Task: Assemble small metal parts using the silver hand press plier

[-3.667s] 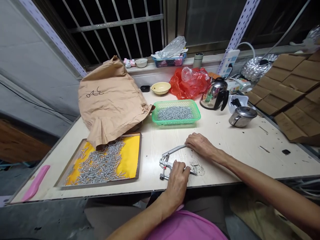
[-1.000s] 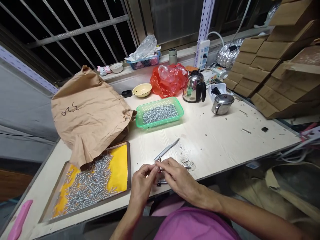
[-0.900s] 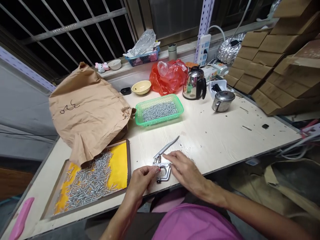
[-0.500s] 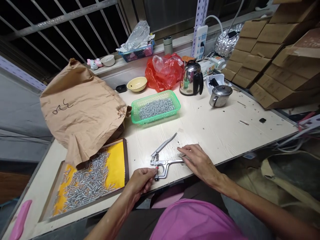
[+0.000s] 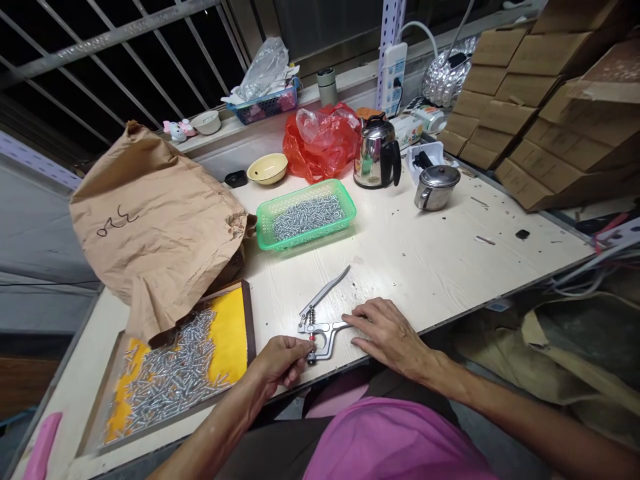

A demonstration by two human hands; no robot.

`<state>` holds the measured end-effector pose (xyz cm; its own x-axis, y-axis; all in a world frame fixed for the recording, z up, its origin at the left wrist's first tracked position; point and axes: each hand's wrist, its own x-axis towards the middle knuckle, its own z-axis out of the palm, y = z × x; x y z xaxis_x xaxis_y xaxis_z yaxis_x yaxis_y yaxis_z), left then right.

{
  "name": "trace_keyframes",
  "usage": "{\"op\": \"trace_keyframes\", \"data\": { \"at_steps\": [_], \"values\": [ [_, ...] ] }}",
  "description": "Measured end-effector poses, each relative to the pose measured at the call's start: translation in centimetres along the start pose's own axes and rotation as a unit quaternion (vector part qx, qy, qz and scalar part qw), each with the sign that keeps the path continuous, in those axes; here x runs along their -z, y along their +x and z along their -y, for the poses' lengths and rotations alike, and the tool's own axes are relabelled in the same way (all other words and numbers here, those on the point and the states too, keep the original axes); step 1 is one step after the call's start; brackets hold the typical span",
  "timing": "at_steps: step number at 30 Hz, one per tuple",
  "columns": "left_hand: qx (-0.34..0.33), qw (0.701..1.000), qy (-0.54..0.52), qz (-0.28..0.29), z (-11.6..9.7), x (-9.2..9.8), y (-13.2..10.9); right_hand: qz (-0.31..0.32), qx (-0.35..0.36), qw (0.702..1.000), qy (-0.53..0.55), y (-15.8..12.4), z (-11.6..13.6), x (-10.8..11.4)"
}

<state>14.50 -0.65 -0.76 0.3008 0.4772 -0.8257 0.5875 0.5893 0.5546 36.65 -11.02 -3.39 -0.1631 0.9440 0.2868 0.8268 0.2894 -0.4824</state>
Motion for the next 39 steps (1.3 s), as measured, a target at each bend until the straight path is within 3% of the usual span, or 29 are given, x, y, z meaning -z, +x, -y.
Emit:
{"op": "trace_keyframes", "data": {
  "at_steps": [11, 17, 20, 25, 30, 35, 39],
  "values": [
    [0.011, 0.997, 0.078, 0.017, -1.0, 0.6, 0.1, -0.007, -0.012, 0.998, -0.063, 0.5, -0.2, -1.5],
    [-0.055, 0.975, 0.214, -0.015, -1.4, -0.1, 0.0, -0.011, -0.024, 0.996, -0.089, 0.4, 0.0, -1.9],
    [-0.047, 0.979, 0.198, -0.019, -1.3, -0.2, 0.0, -0.006, -0.028, 0.995, -0.093, 0.4, 0.2, -2.0],
    [-0.009, 0.991, 0.13, -0.015, -1.2, -0.2, -0.2, 0.048, -0.03, 0.996, -0.062, 0.9, 0.0, -0.5],
    [-0.018, 0.99, 0.139, -0.015, -1.3, -0.2, -0.2, 0.082, 0.014, 0.996, -0.032, 3.6, -2.2, 1.5],
    [-0.012, 0.989, 0.147, -0.02, -1.5, -0.2, -0.1, 0.19, 0.068, 0.977, -0.068, 6.9, -3.7, 1.8],
    [-0.011, 0.99, 0.137, -0.015, -1.6, -0.4, -0.4, 0.196, 0.088, 0.973, -0.083, 7.5, -3.5, 1.8]
  ]
}}
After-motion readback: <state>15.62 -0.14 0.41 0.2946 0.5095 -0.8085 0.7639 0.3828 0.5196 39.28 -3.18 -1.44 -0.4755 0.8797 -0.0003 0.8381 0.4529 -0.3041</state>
